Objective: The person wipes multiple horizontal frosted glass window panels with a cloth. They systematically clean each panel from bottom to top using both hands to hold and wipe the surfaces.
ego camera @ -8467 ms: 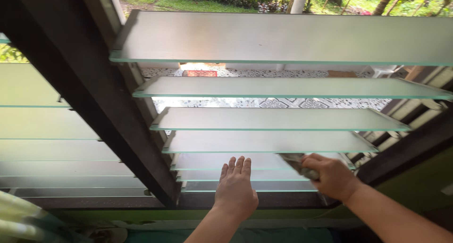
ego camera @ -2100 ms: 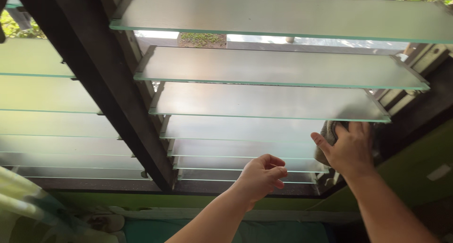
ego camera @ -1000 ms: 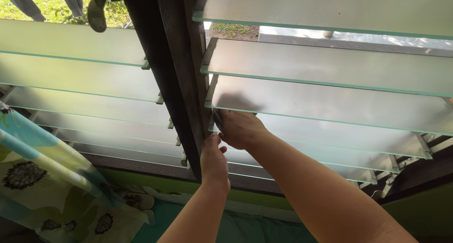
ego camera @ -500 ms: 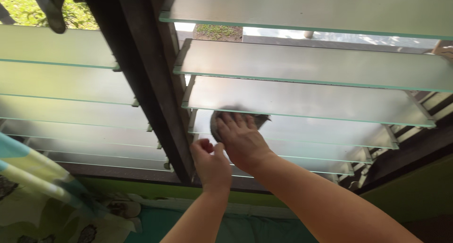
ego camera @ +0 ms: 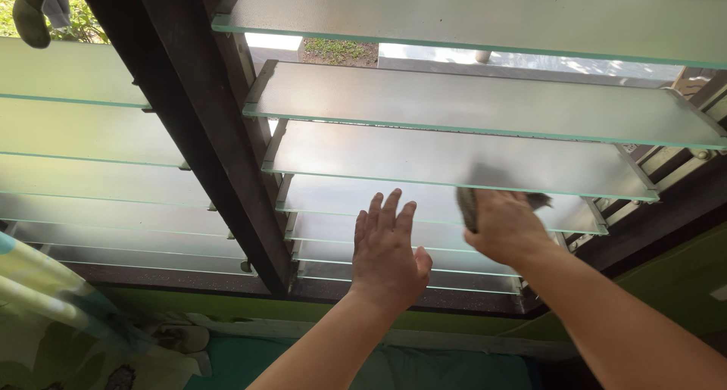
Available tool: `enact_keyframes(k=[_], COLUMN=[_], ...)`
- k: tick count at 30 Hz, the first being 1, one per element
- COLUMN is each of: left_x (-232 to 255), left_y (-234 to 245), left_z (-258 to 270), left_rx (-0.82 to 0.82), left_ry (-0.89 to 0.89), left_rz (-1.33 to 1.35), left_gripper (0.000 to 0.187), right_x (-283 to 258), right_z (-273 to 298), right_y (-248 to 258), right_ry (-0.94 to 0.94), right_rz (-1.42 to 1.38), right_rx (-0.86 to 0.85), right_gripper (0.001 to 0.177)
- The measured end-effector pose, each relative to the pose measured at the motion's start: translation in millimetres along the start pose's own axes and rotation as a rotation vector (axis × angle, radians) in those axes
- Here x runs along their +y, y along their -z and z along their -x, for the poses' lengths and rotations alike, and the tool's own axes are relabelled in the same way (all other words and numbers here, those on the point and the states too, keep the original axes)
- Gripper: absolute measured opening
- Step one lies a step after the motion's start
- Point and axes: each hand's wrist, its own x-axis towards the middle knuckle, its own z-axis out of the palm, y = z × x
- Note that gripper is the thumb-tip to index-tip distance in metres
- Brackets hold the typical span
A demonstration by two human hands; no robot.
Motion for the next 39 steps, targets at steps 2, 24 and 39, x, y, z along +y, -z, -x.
enact_keyframes(k=[2, 24, 39], left_x=[2, -16, -18], left_y=[1, -21, -6], left_z=[-5, -3, -1], left_rx=[-0.116, -0.042, -0.034], left_ry=[-0.005, -0.124, -0.112], left_rz=[-0.083, -0.199, 0.039], left_gripper=[0.074, 0.077, 0.087], right_x=[25, 66, 13], right_z=[1, -12, -18], right_y=[0, 1, -11], right_ry=[-0.045, -0.108, -0.087], right_rz=[0.022, -0.227, 0.04], right_rx=[-0.006, 0.004, -0.041], right_gripper=[0.071, 0.094, 0.125])
